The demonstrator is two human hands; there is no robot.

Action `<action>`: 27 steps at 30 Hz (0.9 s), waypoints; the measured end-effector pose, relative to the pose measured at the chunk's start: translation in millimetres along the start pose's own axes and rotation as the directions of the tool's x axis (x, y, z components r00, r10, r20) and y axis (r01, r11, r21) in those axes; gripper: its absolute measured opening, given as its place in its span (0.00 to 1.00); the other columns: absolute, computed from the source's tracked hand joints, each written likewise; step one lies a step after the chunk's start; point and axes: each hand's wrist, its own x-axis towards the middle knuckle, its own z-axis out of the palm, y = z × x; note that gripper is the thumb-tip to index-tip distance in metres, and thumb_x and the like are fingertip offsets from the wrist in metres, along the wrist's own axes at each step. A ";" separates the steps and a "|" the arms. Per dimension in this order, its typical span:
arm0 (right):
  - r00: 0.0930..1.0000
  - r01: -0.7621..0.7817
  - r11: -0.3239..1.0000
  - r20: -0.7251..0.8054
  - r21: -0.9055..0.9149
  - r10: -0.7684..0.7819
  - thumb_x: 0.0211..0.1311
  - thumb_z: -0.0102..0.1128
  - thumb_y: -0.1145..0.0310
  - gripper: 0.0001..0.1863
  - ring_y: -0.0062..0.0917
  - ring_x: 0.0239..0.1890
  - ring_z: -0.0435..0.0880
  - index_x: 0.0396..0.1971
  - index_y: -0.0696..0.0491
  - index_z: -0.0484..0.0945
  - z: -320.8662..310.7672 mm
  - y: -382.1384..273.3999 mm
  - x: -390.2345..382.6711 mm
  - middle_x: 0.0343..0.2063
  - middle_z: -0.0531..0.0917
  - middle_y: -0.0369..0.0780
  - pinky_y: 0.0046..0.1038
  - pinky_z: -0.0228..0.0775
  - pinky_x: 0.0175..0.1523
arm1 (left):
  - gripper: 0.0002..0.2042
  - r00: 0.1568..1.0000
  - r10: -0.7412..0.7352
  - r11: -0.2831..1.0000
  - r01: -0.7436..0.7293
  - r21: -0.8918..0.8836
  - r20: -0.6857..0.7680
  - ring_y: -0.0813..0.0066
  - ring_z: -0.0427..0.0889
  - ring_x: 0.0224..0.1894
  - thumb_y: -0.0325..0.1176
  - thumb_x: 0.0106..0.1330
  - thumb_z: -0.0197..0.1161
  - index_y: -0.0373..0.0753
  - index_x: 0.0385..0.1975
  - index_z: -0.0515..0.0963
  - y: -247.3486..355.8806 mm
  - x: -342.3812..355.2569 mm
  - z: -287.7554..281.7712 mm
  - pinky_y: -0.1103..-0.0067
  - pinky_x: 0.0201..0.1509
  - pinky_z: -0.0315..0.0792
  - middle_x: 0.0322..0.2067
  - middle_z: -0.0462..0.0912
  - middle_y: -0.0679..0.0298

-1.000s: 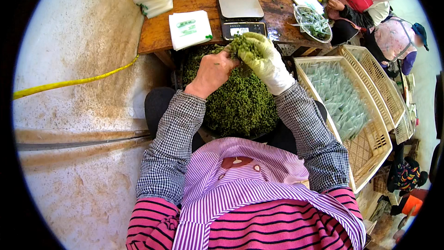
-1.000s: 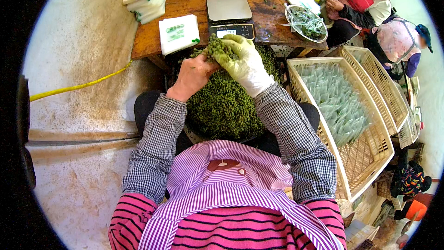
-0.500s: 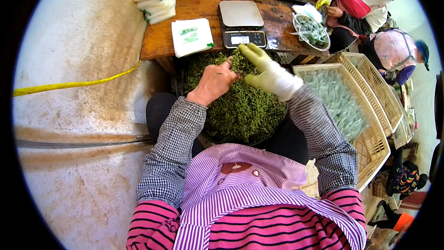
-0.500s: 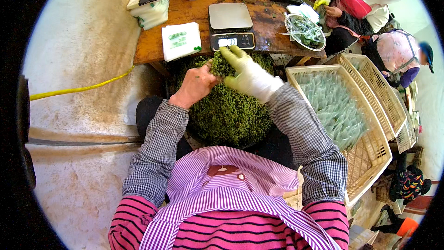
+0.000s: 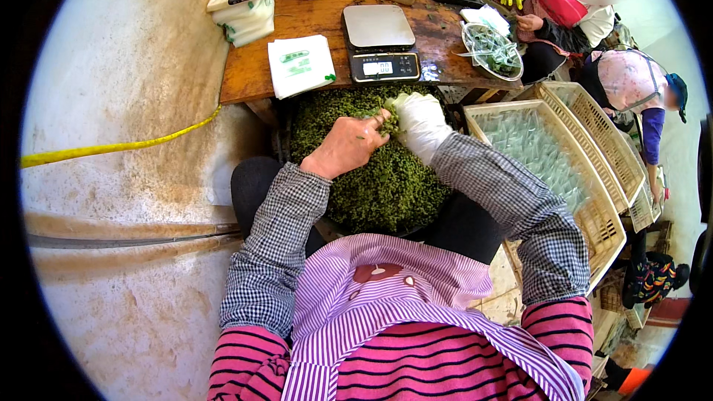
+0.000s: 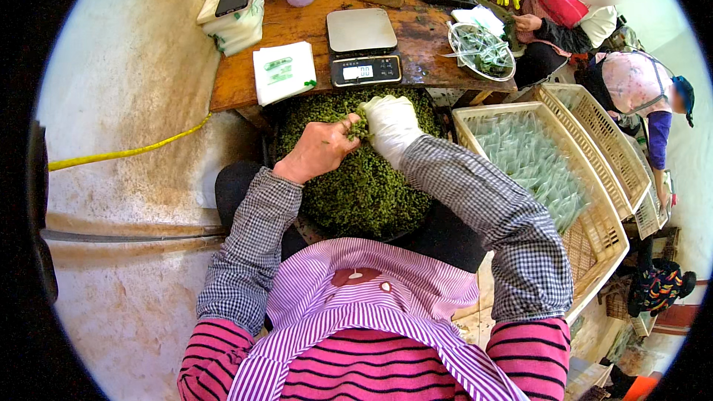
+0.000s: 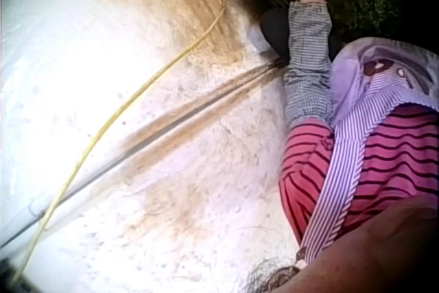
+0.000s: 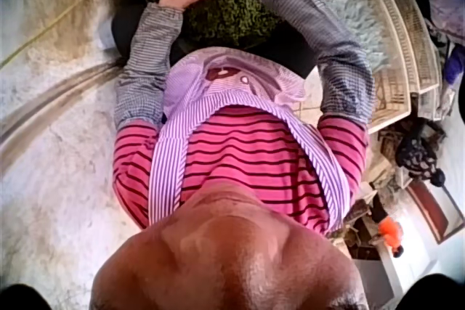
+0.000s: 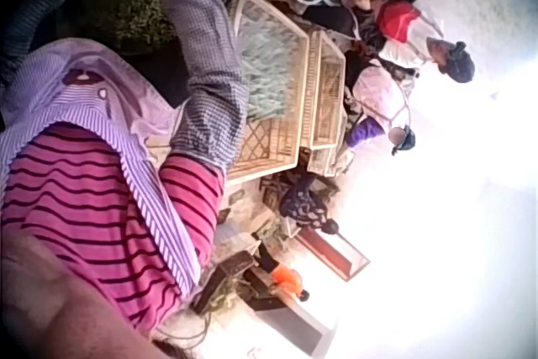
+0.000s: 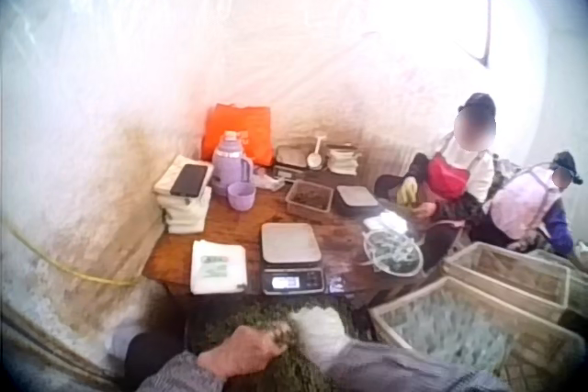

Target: The person scoops green buds from a large bowl into small plastic bags, weighs each bag on a digital scale, and places the filled bags into a basket. The process is repeated continuously with other workers visible in the background.

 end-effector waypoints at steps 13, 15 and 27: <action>0.907 -0.415 0.837 0.234 0.356 0.351 0.54 0.62 0.64 0.12 0.38 0.39 0.83 0.38 0.52 0.79 7.9 -8.6 0.8 0.33 0.83 0.46 0.35 0.74 0.44 | 0.02 0.992 0.098 0.994 -0.093 0.063 -0.082 0.72 0.81 0.26 0.29 0.52 0.64 0.40 0.24 0.82 8.7 -2.5 1.4 0.76 0.30 0.79 0.42 0.83 0.65; 0.940 -0.341 0.880 0.150 0.331 0.308 0.54 0.63 0.63 0.13 0.39 0.37 0.83 0.37 0.52 0.79 13.0 -4.6 2.5 0.32 0.83 0.47 0.36 0.74 0.43 | 0.02 0.997 0.062 0.996 -0.065 0.061 0.049 0.71 0.83 0.28 0.27 0.52 0.63 0.40 0.25 0.81 11.9 -2.6 -0.4 0.77 0.32 0.79 0.41 0.84 0.65; 0.876 -0.451 0.784 0.378 0.427 0.298 0.60 0.57 0.67 0.17 0.29 0.41 0.82 0.50 0.49 0.79 33.8 -4.5 8.6 0.41 0.84 0.43 0.28 0.72 0.49 | 0.02 0.994 0.067 0.995 -0.061 0.078 -0.083 0.74 0.83 0.28 0.28 0.55 0.63 0.40 0.25 0.82 12.1 -1.7 -8.7 0.77 0.29 0.78 0.37 0.85 0.66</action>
